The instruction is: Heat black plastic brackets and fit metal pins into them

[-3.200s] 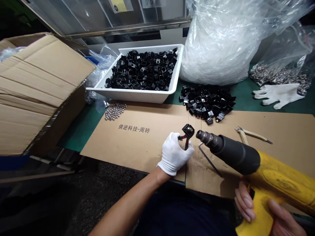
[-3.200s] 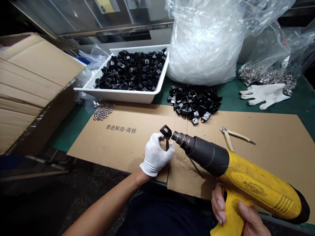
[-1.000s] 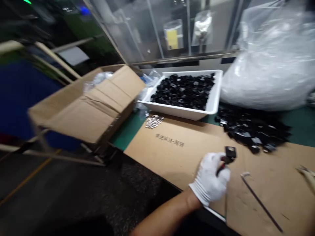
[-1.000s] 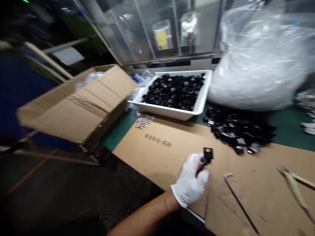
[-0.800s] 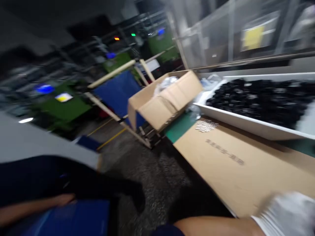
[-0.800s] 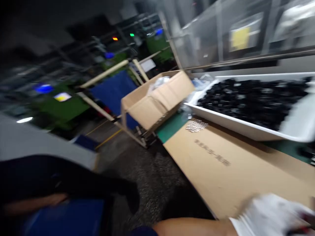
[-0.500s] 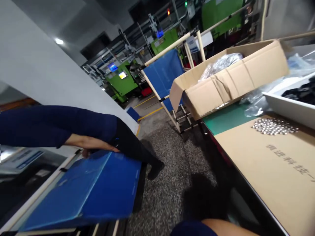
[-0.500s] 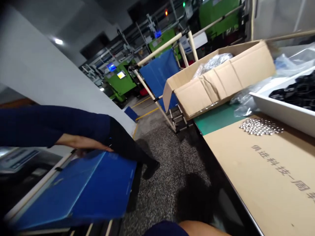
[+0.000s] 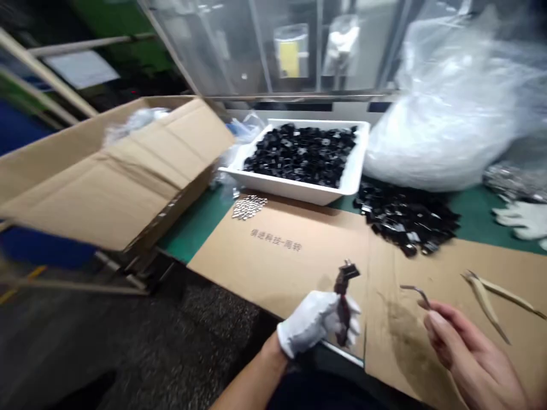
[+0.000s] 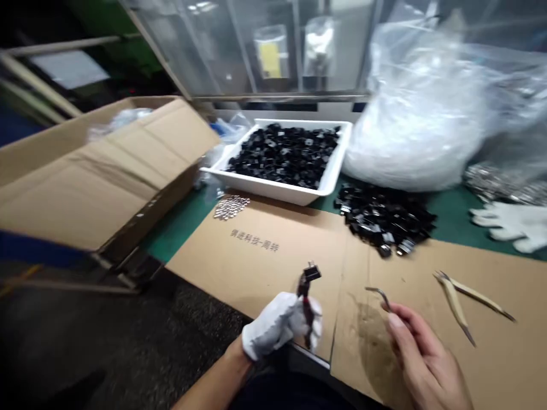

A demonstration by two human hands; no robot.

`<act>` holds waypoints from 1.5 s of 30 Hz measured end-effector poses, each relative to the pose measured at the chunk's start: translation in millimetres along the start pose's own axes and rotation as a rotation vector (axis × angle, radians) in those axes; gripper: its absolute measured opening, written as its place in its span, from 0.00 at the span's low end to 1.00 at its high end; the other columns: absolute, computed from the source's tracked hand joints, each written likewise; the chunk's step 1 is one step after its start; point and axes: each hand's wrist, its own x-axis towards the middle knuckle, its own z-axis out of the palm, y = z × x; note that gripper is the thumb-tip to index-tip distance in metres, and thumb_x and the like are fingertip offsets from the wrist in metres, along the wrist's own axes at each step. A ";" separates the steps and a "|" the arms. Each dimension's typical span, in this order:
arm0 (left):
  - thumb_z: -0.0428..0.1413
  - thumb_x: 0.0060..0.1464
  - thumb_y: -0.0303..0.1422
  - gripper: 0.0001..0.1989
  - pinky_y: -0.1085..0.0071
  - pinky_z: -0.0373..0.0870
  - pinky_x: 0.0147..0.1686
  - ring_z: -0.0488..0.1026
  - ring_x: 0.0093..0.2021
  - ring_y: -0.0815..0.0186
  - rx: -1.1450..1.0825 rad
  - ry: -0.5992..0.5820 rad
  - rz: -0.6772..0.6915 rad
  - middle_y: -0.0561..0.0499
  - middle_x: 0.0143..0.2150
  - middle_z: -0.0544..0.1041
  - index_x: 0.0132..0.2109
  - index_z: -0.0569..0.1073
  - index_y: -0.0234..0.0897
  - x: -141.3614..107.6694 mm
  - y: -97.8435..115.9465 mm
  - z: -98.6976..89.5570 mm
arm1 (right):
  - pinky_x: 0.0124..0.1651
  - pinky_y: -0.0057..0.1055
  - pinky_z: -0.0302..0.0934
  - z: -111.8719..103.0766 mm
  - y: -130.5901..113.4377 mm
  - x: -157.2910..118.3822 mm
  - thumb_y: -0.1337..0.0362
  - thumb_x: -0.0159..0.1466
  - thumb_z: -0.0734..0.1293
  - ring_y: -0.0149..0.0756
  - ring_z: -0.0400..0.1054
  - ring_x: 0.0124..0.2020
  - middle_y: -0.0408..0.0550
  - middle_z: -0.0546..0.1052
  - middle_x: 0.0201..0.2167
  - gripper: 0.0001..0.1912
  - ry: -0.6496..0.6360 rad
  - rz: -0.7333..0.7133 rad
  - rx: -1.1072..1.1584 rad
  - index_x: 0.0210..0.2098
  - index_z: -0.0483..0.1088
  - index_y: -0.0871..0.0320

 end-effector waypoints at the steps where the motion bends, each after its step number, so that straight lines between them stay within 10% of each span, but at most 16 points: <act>1: 0.62 0.50 0.61 0.34 0.63 0.74 0.31 0.77 0.28 0.59 0.020 -0.034 -0.033 0.41 0.32 0.78 0.42 0.77 0.29 -3.9 1.7 -5.7 | 0.24 0.25 0.63 -0.4 -2.5 -3.8 0.48 0.67 0.70 0.32 0.68 0.27 0.43 0.75 0.30 0.21 -0.018 0.047 0.053 0.53 0.74 0.55; 7: 0.56 0.61 0.53 0.27 0.65 0.71 0.36 0.75 0.32 0.60 0.571 -0.171 -0.087 0.43 0.31 0.77 0.39 0.78 0.29 -20.1 25.4 2.9 | 0.31 0.22 0.65 6.6 -45.2 -12.0 0.57 0.72 0.67 0.29 0.69 0.28 0.39 0.73 0.27 0.12 -0.213 -0.235 0.029 0.53 0.75 0.49; 15: 0.55 0.66 0.39 0.11 0.63 0.70 0.49 0.73 0.44 0.60 1.335 0.194 0.332 0.46 0.45 0.77 0.50 0.74 0.39 -6.2 26.0 30.4 | 0.35 0.22 0.67 8.9 -52.5 -17.8 0.67 0.70 0.68 0.27 0.72 0.29 0.38 0.77 0.30 0.12 0.044 -0.506 -0.137 0.52 0.76 0.50; 45: 0.57 0.65 0.36 0.11 0.59 0.72 0.49 0.74 0.45 0.58 1.576 0.238 0.428 0.45 0.46 0.77 0.52 0.71 0.39 1.5 6.8 30.8 | 0.35 0.27 0.67 15.8 -39.7 -21.1 0.69 0.69 0.69 0.31 0.75 0.33 0.45 0.82 0.39 0.10 0.056 -0.528 -0.256 0.49 0.76 0.57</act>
